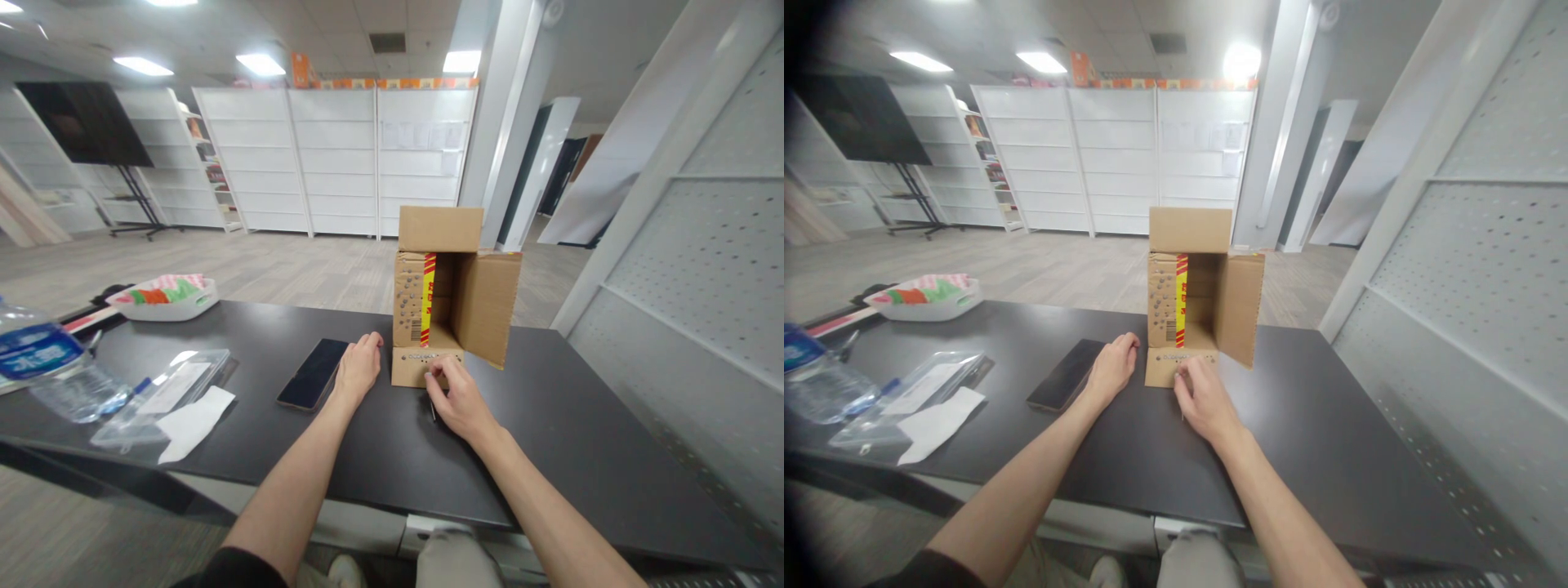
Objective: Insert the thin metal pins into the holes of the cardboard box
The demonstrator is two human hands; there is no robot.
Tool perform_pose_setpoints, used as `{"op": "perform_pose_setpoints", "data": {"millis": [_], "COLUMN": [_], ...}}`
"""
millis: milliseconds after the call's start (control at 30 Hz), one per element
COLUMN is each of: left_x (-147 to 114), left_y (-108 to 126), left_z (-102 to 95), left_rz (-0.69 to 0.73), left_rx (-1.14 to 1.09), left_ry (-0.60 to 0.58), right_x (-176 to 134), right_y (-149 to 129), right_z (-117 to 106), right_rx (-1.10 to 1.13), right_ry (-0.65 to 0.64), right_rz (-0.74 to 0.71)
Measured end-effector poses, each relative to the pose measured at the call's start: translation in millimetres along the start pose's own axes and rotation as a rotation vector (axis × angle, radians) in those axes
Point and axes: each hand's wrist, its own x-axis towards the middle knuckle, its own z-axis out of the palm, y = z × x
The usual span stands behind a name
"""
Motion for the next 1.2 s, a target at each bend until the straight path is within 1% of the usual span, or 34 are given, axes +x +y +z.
{"op": "perform_pose_setpoints", "data": {"millis": [200, 400, 633, 733, 1000, 1200], "left_x": [0, 0, 0, 0, 1, 1], "left_y": [0, 1, 0, 0, -1, 1], "left_z": [-1.0, -1.0, 0.7, 1.0, 1.8, -0.8], "left_rz": [0.005, -0.001, 0.005, -0.012, -0.004, -0.011], "left_rx": [0.006, -0.001, 0.008, 0.014, -0.004, 0.010], "left_ry": [0.000, -0.003, 0.004, -0.001, 0.001, -0.010], "right_x": [0, 1, 1, 1, 4, 5], "right_y": [7, 9, 11, 12, 14, 18], "right_z": [0, 0, -2, -2, -3, 0], "right_rx": [-0.017, -0.027, -0.056, -0.056, -0.063, -0.068], "right_ry": [0.100, 0.221, 0.321, 0.339, 0.367, 0.344], "right_rz": [0.041, 0.098, 0.155, 0.167, 0.127, 0.122]}}
